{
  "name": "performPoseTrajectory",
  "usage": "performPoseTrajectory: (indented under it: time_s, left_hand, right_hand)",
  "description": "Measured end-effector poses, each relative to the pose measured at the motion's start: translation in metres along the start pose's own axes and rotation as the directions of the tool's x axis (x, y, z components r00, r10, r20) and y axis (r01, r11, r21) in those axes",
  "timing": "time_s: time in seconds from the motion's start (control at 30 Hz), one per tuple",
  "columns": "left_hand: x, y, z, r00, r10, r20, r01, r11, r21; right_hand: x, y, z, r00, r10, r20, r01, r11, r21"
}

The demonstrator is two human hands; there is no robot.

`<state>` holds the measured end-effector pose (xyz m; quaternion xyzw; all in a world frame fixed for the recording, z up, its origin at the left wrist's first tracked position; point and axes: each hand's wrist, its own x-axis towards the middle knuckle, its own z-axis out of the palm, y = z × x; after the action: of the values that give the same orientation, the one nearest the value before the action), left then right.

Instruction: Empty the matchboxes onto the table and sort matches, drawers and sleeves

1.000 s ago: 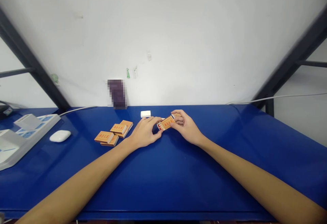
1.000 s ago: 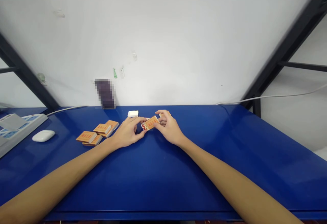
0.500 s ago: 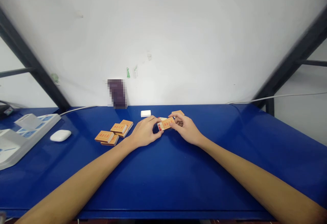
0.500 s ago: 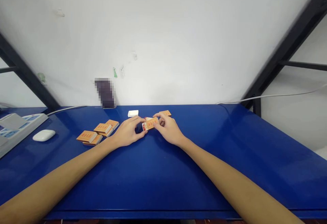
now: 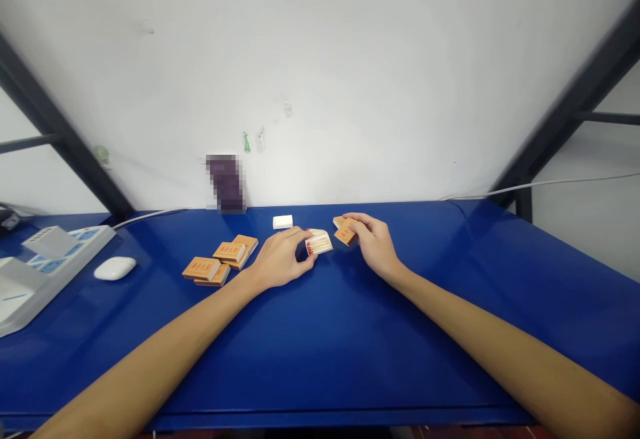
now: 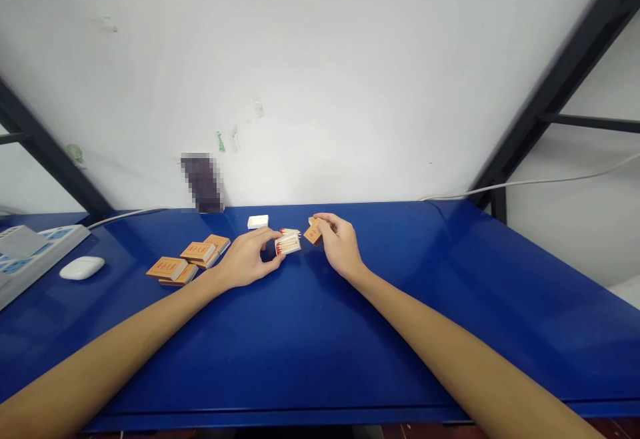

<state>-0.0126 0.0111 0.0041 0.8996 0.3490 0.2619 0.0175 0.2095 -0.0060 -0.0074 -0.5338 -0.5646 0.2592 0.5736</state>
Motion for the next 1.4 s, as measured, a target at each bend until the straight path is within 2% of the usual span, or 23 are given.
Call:
performPoseTrajectory:
  time_s: [0.07, 0.17, 0.33, 0.43, 0.57, 0.93, 1.03, 1.13, 1.2, 1.27, 1.4]
  left_hand:
    - [0.0, 0.0, 0.0, 1.0, 0.004, -0.003, -0.004, 1.0, -0.015]
    - [-0.001, -0.001, 0.001, 1.0, -0.009, -0.001, 0.009, 0.999, -0.044]
    - [-0.001, 0.0, 0.0, 0.999, -0.021, 0.026, 0.023, 0.998, -0.066]
    - [-0.001, 0.001, -0.001, 1.0, 0.005, 0.024, -0.003, 0.997, -0.083]
    - [-0.001, 0.001, -0.002, 1.0, 0.02, 0.017, -0.019, 0.995, -0.095]
    - [-0.001, 0.001, -0.001, 0.999, 0.023, 0.027, -0.02, 0.996, -0.084]
    - [-0.001, 0.001, -0.002, 0.999, 0.024, 0.024, -0.022, 0.996, -0.088]
    - [-0.001, 0.002, -0.002, 0.999, 0.029, 0.027, -0.027, 0.995, -0.093]
    - [-0.001, 0.002, -0.002, 0.999, 0.035, 0.031, -0.032, 0.995, -0.094]
    - [-0.001, 0.001, -0.002, 0.999, 0.037, 0.031, -0.034, 0.995, -0.09]
    - [-0.001, 0.001, -0.002, 0.999, 0.008, 0.048, -0.004, 0.997, -0.08]
  right_hand:
    - [0.001, 0.0, -0.002, 0.999, -0.04, 0.006, 0.04, 0.992, -0.124]
    - [0.002, 0.001, -0.005, 0.993, -0.088, 0.076, 0.108, 0.941, -0.321]
    - [0.003, 0.0, -0.011, 0.984, -0.117, 0.133, 0.173, 0.788, -0.59]
    - [0.002, -0.005, -0.015, 0.973, -0.163, 0.164, 0.231, 0.707, -0.669]
    - [0.003, -0.014, -0.019, 0.946, -0.267, 0.185, 0.322, 0.689, -0.649]
    - [-0.006, -0.02, -0.018, 0.847, -0.424, 0.32, 0.531, 0.657, -0.535]
    - [-0.011, -0.021, -0.016, 0.776, -0.483, 0.406, 0.63, 0.637, -0.445]
    - [-0.013, -0.021, -0.013, 0.664, -0.554, 0.502, 0.748, 0.518, -0.416]
    - [-0.012, -0.019, -0.011, 0.608, -0.572, 0.552, 0.794, 0.442, -0.417]
    - [-0.012, -0.016, -0.009, 0.594, -0.563, 0.575, 0.804, 0.409, -0.431]
    - [-0.011, -0.013, -0.007, 0.609, -0.56, 0.561, 0.792, 0.394, -0.467]
